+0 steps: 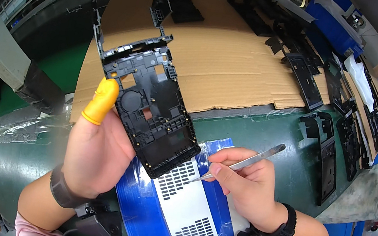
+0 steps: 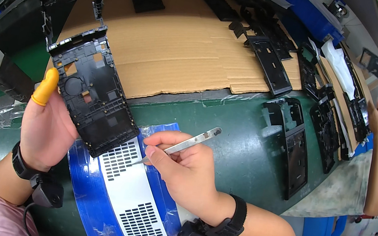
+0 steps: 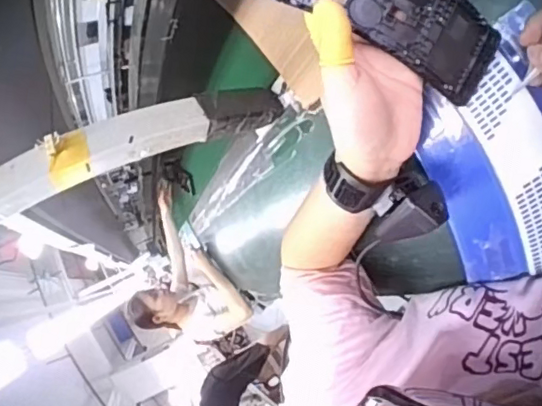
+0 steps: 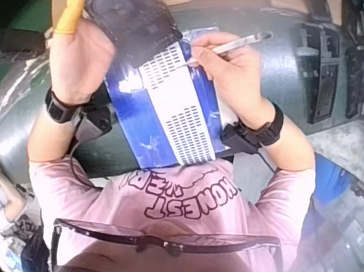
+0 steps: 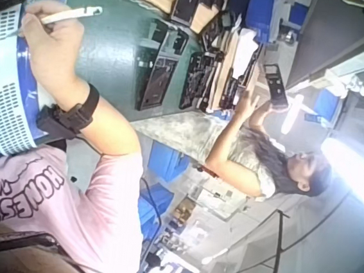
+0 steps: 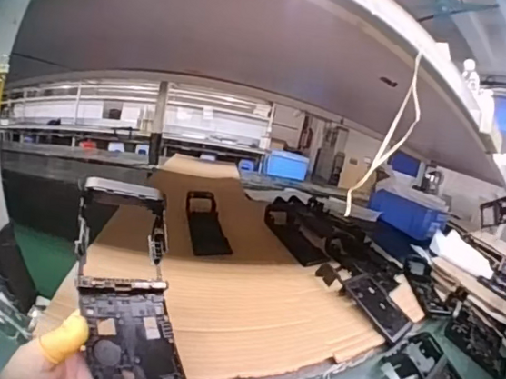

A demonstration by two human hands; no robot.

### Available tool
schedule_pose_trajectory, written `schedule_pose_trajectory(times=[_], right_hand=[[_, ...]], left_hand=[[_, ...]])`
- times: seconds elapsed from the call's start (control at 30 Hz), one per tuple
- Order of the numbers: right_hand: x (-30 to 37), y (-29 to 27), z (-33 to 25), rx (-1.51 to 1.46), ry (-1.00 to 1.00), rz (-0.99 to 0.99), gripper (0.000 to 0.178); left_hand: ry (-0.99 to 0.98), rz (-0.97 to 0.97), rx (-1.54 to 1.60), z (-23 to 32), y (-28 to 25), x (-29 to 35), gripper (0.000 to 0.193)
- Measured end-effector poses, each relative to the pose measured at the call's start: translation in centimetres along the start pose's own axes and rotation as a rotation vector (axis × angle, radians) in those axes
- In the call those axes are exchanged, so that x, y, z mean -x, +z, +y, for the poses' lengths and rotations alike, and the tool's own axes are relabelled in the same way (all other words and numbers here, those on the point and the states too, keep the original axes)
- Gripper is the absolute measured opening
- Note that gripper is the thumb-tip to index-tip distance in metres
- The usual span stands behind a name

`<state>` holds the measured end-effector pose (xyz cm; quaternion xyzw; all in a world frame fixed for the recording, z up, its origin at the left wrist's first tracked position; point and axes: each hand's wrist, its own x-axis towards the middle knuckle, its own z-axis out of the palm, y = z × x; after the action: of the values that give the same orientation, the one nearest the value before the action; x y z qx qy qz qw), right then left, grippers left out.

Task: The person is assembling a black plastic electronic housing component on a factory assembly line.

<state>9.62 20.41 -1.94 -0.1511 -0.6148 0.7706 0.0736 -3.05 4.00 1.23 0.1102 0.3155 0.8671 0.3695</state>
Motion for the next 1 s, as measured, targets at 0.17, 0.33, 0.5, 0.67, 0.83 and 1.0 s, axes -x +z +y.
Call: schedule_pose_trajectory(times=[0.17, 0.33, 0.5, 0.67, 0.83, 1.0], right_hand=[[0.7, -0.1, -1.1, -0.041, 0.014, -0.057, 0.014], [1.9, -0.1, -3.5, -0.085, -0.225, -0.085, 0.018], [1.5, 0.8, -2.8, -0.221, -0.227, -0.096, 0.022], [1.5, 0.3, -2.3, -0.172, -0.201, -0.066, 0.022], [1.5, 0.3, -2.3, -0.179, -0.19, -0.078, 0.021], [1.4, 0.7, -2.3, -0.213, -0.203, -0.083, 0.021]], left_hand=[[-0.052, 0.05, -0.098, -0.8, 0.3, 0.2, 0.05], [-0.279, 0.074, -0.06, -2.2, 0.4, 1.3, 0.057], [-0.351, 0.099, 0.151, -2.8, 1.2, 2.6, 0.039], [-0.371, 0.056, 0.179, -3.0, 1.3, 2.7, 0.041], [-0.362, 0.039, 0.184, -3.1, 1.6, 2.8, 0.042], [-0.319, 0.089, -0.086, -3.2, 2.3, 3.0, 0.054]])
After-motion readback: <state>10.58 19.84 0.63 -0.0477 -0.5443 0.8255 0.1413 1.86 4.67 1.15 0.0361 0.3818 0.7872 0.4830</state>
